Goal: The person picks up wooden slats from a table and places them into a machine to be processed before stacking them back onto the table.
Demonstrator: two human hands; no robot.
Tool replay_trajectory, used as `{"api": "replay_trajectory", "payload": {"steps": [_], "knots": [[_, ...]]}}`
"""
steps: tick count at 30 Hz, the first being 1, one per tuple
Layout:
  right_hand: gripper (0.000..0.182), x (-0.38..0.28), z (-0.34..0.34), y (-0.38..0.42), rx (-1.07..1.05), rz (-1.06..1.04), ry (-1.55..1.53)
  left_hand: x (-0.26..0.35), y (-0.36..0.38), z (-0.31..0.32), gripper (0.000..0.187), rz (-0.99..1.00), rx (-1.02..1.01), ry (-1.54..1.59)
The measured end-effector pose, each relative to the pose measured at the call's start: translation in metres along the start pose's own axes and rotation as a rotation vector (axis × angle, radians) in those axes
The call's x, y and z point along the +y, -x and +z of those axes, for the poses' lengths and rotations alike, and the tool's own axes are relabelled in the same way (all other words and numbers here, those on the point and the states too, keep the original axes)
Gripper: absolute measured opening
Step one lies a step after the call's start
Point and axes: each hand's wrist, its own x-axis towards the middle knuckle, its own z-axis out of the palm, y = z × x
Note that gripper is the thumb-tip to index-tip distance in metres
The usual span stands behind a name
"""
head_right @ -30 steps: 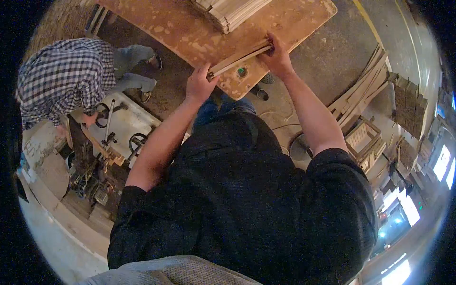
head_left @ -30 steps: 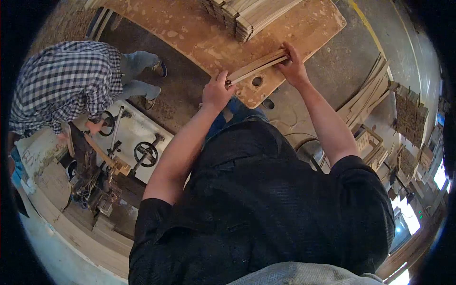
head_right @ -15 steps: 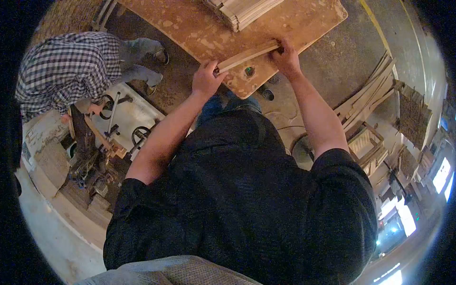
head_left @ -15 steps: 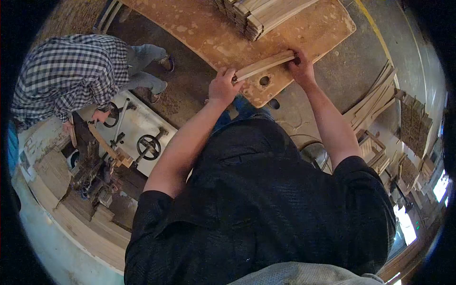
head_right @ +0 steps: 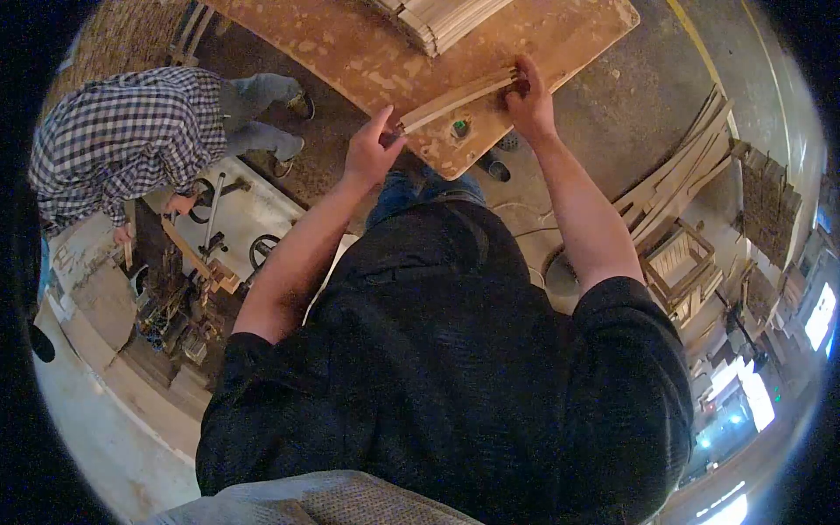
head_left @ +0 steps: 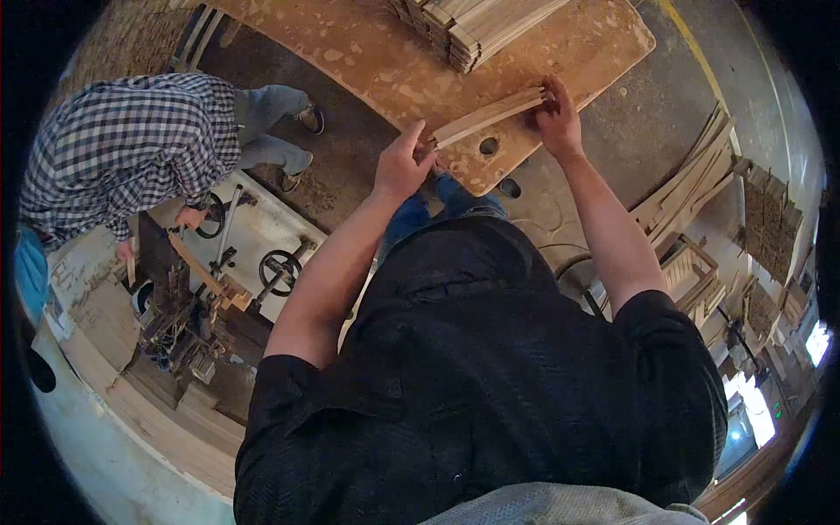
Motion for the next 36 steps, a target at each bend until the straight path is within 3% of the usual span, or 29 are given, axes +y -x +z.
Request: {"api": "replay_trajectory", "payload": {"steps": [8, 14, 17, 20, 22, 23, 25, 26, 28, 30, 31, 33, 36], "knots": [[0.068, -0.033, -0.006, 0.004, -0.111, 0.036, 0.067, 0.009, -0.007, 0.011, 0.053, -0.039, -0.013, -0.021], [0.066, -0.027, -0.009, 0.001, -0.123, -0.088, 0.155, 0.013, -0.011, 0.013, 0.047, 0.019, 0.047, -0.098], [0.064, -0.027, -0.009, 0.002, -0.123, 0.078, 0.117, 0.02, -0.013, 0.01, 0.045, 0.058, 0.085, -0.213], [0.054, -0.018, -0.005, 0.006, -0.005, -0.044, 0.077, 0.019, -0.016, 0.007, 0.042, 0.071, 0.07, -0.198], [0.041, -0.018, -0.003, 0.014, 0.3, 0.113, -0.023, 0.025, -0.02, 0.006, 0.04, 0.107, 0.06, -0.156], [0.041, -0.022, -0.005, 0.02, 0.312, 0.111, -0.021, 0.033, -0.019, 0.002, 0.036, 0.047, -0.003, -0.132], [0.031, -0.033, -0.009, 0.033, 0.121, 0.645, -0.625, 0.05, -0.022, -0.003, 0.033, 0.0, -0.071, -0.109], [0.031, -0.041, -0.004, 0.041, 0.133, 0.643, -0.627, 0.057, -0.023, -0.002, 0.031, -0.077, -0.1, -0.035], [0.026, -0.057, 0.015, 0.049, -0.181, 0.801, -0.959, 0.069, -0.025, 0.005, 0.029, -0.144, -0.131, 0.038], [0.026, -0.068, 0.032, 0.041, -0.066, 0.755, -0.969, 0.075, -0.029, 0.015, 0.035, -0.486, -0.188, 0.472], [0.026, -0.071, 0.037, 0.038, 0.041, 0.719, -0.975, 0.075, -0.034, 0.017, 0.035, -0.475, -0.194, 0.469], [0.027, -0.077, 0.037, 0.025, 0.092, 0.653, -0.919, 0.074, -0.048, 0.018, 0.032, -0.644, -0.333, 0.679], [0.027, -0.055, 0.039, -0.018, 0.19, 0.556, -0.854, 0.089, -0.062, 0.006, 0.029, -0.626, -0.295, 0.632]]}}
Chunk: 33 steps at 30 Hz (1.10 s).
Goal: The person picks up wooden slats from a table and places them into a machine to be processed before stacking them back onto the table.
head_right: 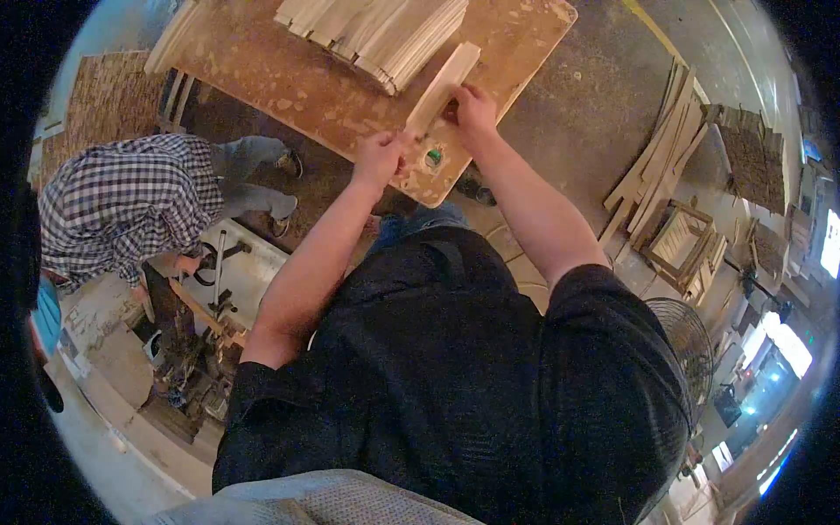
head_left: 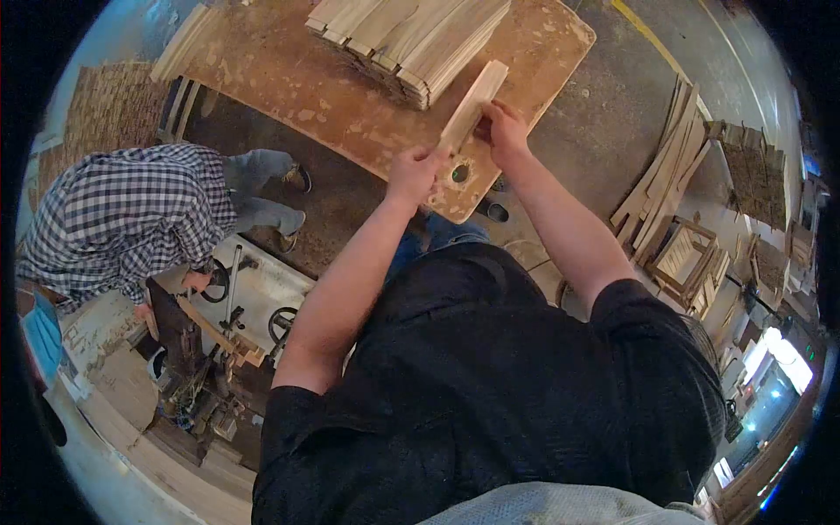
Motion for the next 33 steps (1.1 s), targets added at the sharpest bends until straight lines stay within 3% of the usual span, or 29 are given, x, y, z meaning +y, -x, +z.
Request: {"api": "replay_trajectory", "payload": {"steps": [2, 3, 6, 10, 13, 16, 18, 19, 21, 24, 26, 28, 29, 31, 33], "knots": [[0.027, -0.011, 0.001, -0.028, 0.062, -0.101, 0.251, -0.005, -0.003, -0.006, 0.029, 0.106, 0.042, 0.033], [0.027, -0.015, 0.004, -0.036, 0.06, -0.104, 0.25, -0.008, -0.006, -0.011, 0.029, 0.207, 0.087, 0.066], [0.024, -0.027, 0.015, -0.056, 0.103, -0.133, 0.3, -0.027, 0.01, -0.044, 0.028, 0.265, 0.107, 0.018], [0.021, 0.003, 0.002, -0.114, 0.191, -0.159, 0.588, -0.103, 0.028, -0.095, 0.023, 0.12, 0.246, 0.079], [0.022, -0.011, 0.012, -0.097, 0.168, -0.132, 0.725, -0.164, 0.053, -0.129, 0.027, -0.029, 0.344, 0.098], [0.024, -0.038, 0.026, -0.066, 0.11, -0.094, 0.867, -0.22, 0.091, -0.154, 0.031, 0.041, 0.356, -0.146], [0.027, -0.03, 0.009, -0.087, 0.1, -0.105, 0.993, -0.249, 0.116, -0.164, 0.04, -0.057, 0.46, -0.595], [0.026, -0.006, -0.023, -0.133, -0.034, -0.339, 1.15, -0.261, 0.125, -0.17, 0.04, -0.065, 0.471, -0.585], [0.027, -0.012, -0.022, -0.122, -0.168, -0.513, 1.308, -0.286, 0.148, -0.179, 0.049, -0.307, 0.311, -0.598], [0.024, -0.047, 0.019, -0.062, -0.106, -0.681, 2.198, -0.314, 0.179, -0.177, 0.052, -0.316, 0.362, -0.754], [0.03, -0.032, -0.014, -0.105, -0.223, -0.704, 1.907, -0.326, 0.197, -0.176, 0.048, -0.421, 0.422, -0.631], [0.023, -0.032, -0.008, -0.094, -0.315, -0.287, 1.073, -0.308, 0.199, -0.172, 0.046, -0.482, 0.376, -0.774], [0.019, -0.027, -0.002, -0.08, -0.292, -0.154, 0.705, -0.322, 0.194, -0.177, 0.045, -0.495, 0.388, -0.679], [0.016, -0.027, -0.004, -0.068, -0.411, -0.101, 0.673, -0.335, 0.179, -0.181, 0.045, -0.5, 0.426, -0.557], [0.017, -0.021, 0.0, -0.07, -0.421, -0.077, 0.662, -0.325, 0.166, -0.173, 0.048, -0.304, 0.303, -0.834]]}}
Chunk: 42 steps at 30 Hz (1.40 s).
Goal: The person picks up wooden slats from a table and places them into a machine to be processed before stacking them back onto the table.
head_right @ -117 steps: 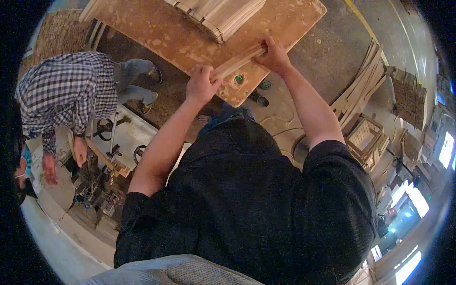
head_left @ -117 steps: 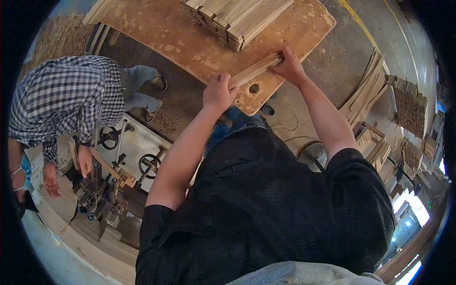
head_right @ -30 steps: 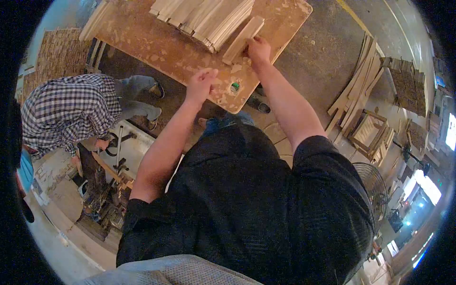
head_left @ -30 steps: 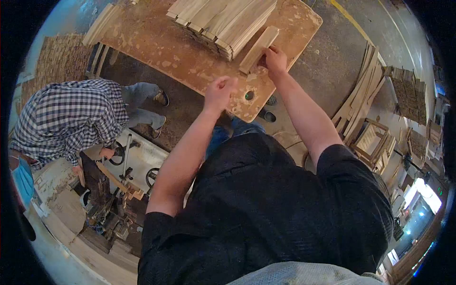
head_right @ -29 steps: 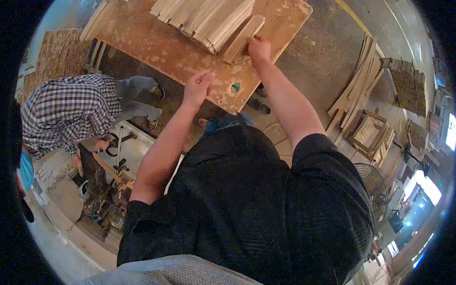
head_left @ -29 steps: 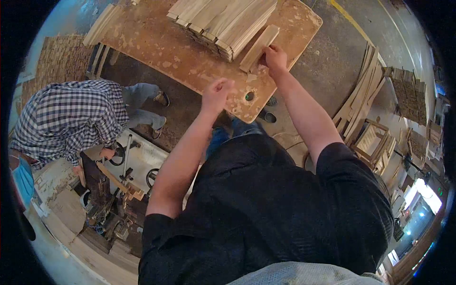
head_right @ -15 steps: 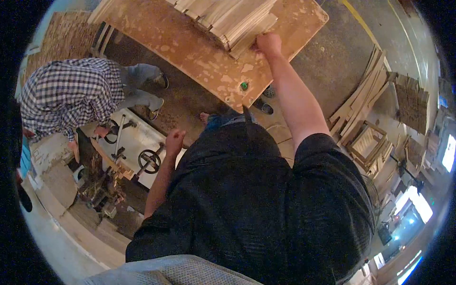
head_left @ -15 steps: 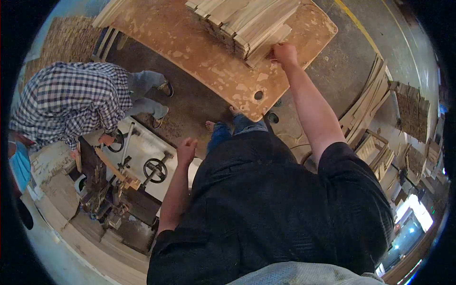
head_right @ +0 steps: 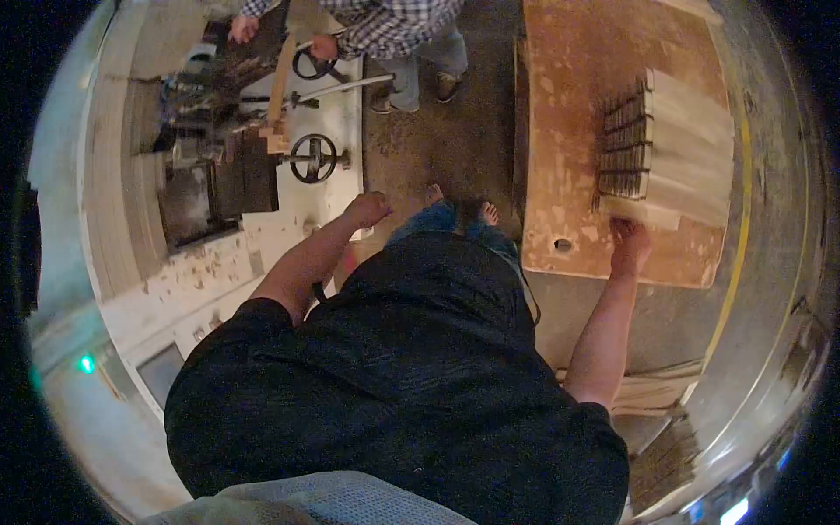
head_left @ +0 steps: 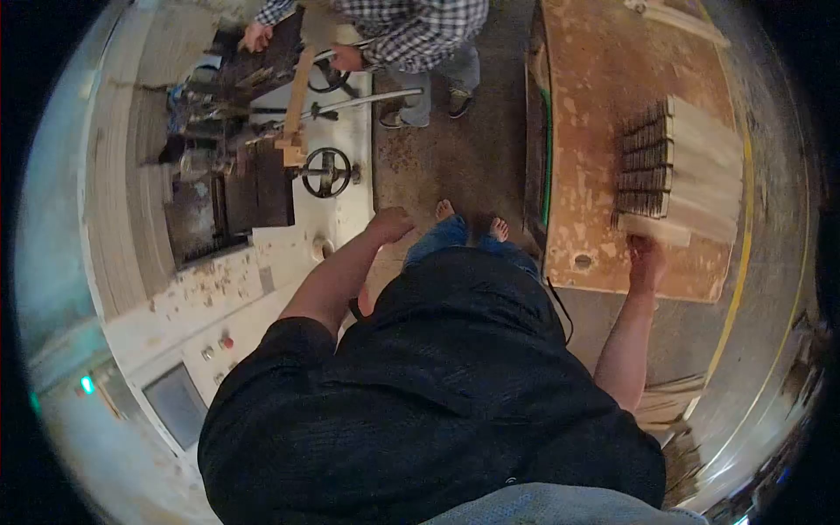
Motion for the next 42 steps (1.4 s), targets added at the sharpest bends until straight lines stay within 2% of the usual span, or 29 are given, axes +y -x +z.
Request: {"api": "replay_trajectory", "payload": {"steps": [1, 3, 5, 7, 8, 10, 11, 12, 13, 14, 15, 16, 18, 20, 21, 23, 24, 27, 29, 31, 32, 33, 35, 37, 39, 41, 42], "knots": [[0.019, 0.004, 0.0, -0.003, 0.021, 0.027, -0.033, 0.009, -0.003, 0.003, 0.05, 0.081, 0.015, -0.077], [0.019, 0.017, -0.015, -0.013, -0.006, -0.045, 0.097, 0.029, -0.004, 0.01, 0.051, -0.057, 0.171, 0.291], [0.019, 0.007, -0.012, -0.007, -0.026, -0.117, 0.23, 0.047, -0.003, 0.01, 0.051, -0.036, 0.168, 0.387], [0.019, -0.013, 0.006, 0.019, 0.182, 0.101, -0.348, 0.053, 0.006, -0.004, 0.051, -0.01, 0.166, 0.475], [0.019, -0.004, 0.001, 0.017, 0.166, 0.095, -0.339, 0.055, 0.012, -0.013, 0.048, 0.001, 0.199, 0.519], [0.02, 0.035, -0.023, -0.002, 0.46, -0.098, 0.041, 0.05, 0.015, -0.029, 0.046, 0.012, 0.239, 0.572], [0.02, 0.031, -0.017, 0.009, 0.451, -0.113, 0.045, 0.039, 0.013, -0.038, 0.042, -0.05, 0.401, 0.68], [0.021, 0.029, -0.002, 0.028, 0.378, -0.407, 0.418, 0.027, 0.009, -0.05, 0.038, -0.111, 0.567, 0.788], [0.021, 0.03, 0.015, 0.044, 0.295, -0.702, 0.79, 0.015, 0.009, -0.069, 0.035, -0.185, 0.763, 0.729], [0.021, 0.028, 0.028, 0.055, 0.165, -0.706, 0.799, 0.004, 0.014, -0.09, 0.033, -0.263, 0.951, 0.667], [0.021, 0.027, 0.04, 0.065, 0.036, -0.707, 0.81, -0.002, 0.033, -0.12, 0.033, -0.267, 1.022, 0.689], [0.02, 0.023, 0.059, 0.079, -0.037, -0.641, 0.721, -0.012, 0.045, -0.144, 0.033, -0.27, 1.096, 0.711], [0.019, 0.018, 0.093, 0.092, -0.116, -0.599, 0.638, -0.07, 0.024, -0.158, 0.035, -0.272, 1.353, 0.482], [0.017, 0.02, 0.122, 0.092, -0.214, -0.894, 0.748, -0.112, 0.007, -0.179, 0.036, -0.435, 1.482, 0.187], [0.017, 0.011, 0.139, 0.095, -0.217, -0.913, 0.751, -0.124, 0.006, -0.19, 0.036, -0.441, 1.497, 0.198], [0.018, -0.017, 0.177, 0.111, -0.372, -0.921, 0.709, -0.139, 0.017, -0.216, 0.039, -0.495, 1.166, 0.246], [0.018, -0.021, 0.191, 0.116, -0.416, -0.692, 0.596, -0.142, 0.021, -0.231, 0.039, -0.563, 0.913, 0.189], [0.017, -0.037, 0.226, 0.116, -0.365, -0.843, 0.728, -0.16, 0.008, -0.222, 0.037, -0.637, 0.948, 0.36], [0.016, -0.034, 0.239, 0.113, -0.302, -0.901, 0.728, -0.189, -0.018, -0.207, 0.033, -0.559, 1.006, 0.234], [0.015, -0.04, 0.257, 0.122, -0.344, -0.973, 0.746, -0.172, 0.013, -0.227, 0.032, -0.531, 0.918, 0.461], [0.015, -0.04, 0.264, 0.128, -0.326, -1.002, 0.732, -0.184, 0.004, -0.22, 0.032, -0.503, 1.011, 0.424], [0.017, -0.038, 0.27, 0.133, -0.371, -0.944, 0.776, -0.198, -0.007, -0.213, 0.031, -0.475, 1.104, 0.386], [0.02, -0.031, 0.286, 0.145, -0.392, -0.897, 0.808, -0.169, 0.037, -0.219, 0.03, -0.426, 1.151, 0.731], [0.019, -0.023, 0.306, 0.158, -0.482, -0.561, 0.753, -0.161, 0.056, -0.2, 0.026, -0.176, 1.15, 0.912], [0.025, -0.01, 0.329, 0.156, -0.498, -0.553, 0.695, -0.15, 0.078, -0.174, 0.029, 0.099, 1.067, 1.06], [0.032, -0.006, 0.353, 0.159, -0.53, -0.538, 0.649, -0.143, 0.077, -0.134, 0.033, 0.291, 1.004, 1.217], [0.039, -0.015, 0.373, 0.161, -0.582, -0.383, 0.389, -0.139, 0.085, -0.127, 0.033, 0.292, 1.003, 1.228]]}}
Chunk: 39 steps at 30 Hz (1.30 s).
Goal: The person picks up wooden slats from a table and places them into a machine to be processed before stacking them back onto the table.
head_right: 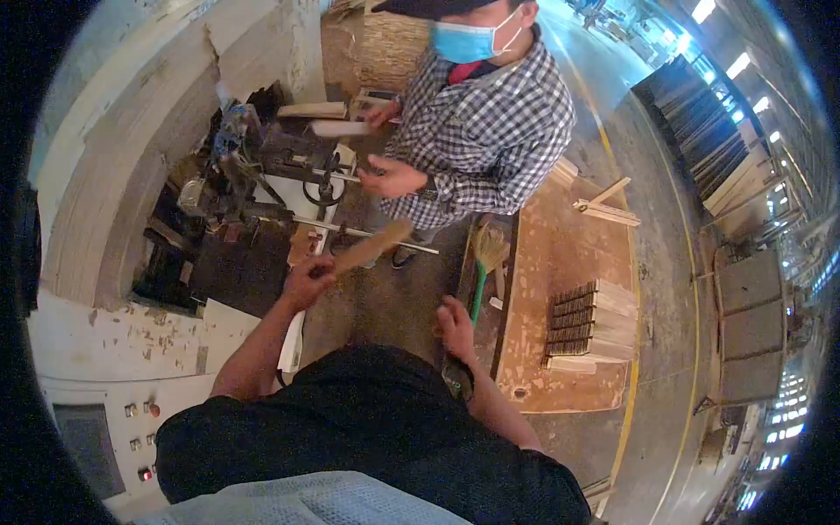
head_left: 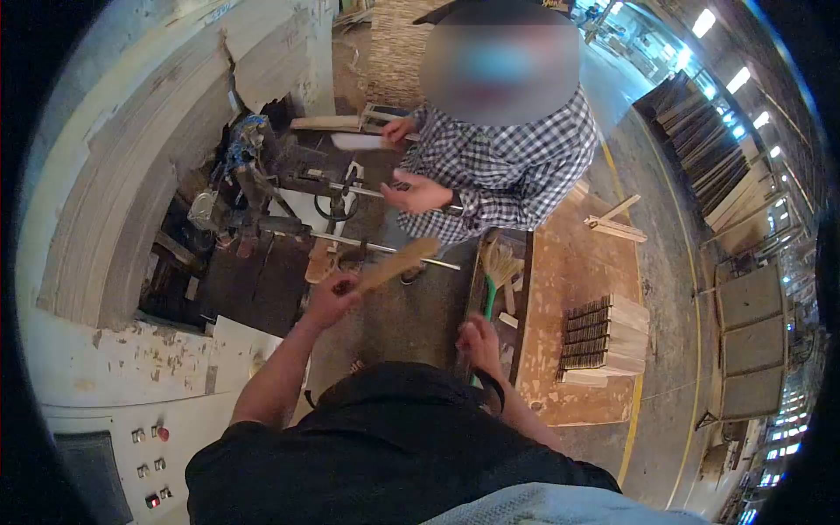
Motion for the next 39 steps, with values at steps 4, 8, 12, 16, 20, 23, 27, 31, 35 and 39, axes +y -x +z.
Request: {"api": "replay_trajectory", "payload": {"steps": [4, 8, 12, 16, 20, 23, 27, 31, 35, 39], "knots": [[0.049, -0.075, 0.042, -0.038, -0.179, 0.181, -0.537, 0.038, 0.043, -0.005, 0.035, 0.039, -0.232, -0.113], [0.035, -0.082, 0.067, -0.067, -0.35, 0.12, -0.143, 0.009, 0.039, -0.033, 0.035, 0.146, -0.211, -0.22], [0.028, -0.084, 0.101, -0.068, -0.465, 0.145, -0.26, 0.017, 0.042, -0.047, 0.034, -0.042, 0.385, 0.132], [0.027, -0.08, 0.156, -0.061, -0.444, 0.167, -0.265, 0.003, 0.052, -0.051, 0.04, -0.385, 0.315, 0.768], [0.02, -0.081, 0.194, -0.061, -0.637, 0.089, 0.051, 0.002, 0.072, -0.033, 0.041, -0.501, 0.068, 0.721], [0.02, -0.122, 0.206, -0.08, -0.708, -0.157, 0.38, -0.019, 0.07, -0.047, 0.035, -0.432, 0.261, 0.437], [0.022, -0.275, 0.182, -0.103, -0.484, -0.543, 0.185, 0.01, 0.079, -0.086, 0.035, -0.29, 0.552, 0.052], [0.021, -0.45, 0.11, -0.062, -0.304, -1.522, -0.158, -0.017, 0.085, -0.104, 0.038, -0.187, 0.639, -0.341], [0.02, -0.514, 0.083, -0.017, -0.415, -1.894, -0.277, -0.053, 0.076, -0.106, 0.048, -0.31, 0.472, -0.334], [0.019, -0.518, 0.061, -0.004, -0.313, -1.999, -0.272, -0.074, 0.066, -0.075, 0.059, -0.039, 0.681, -0.382]]}}
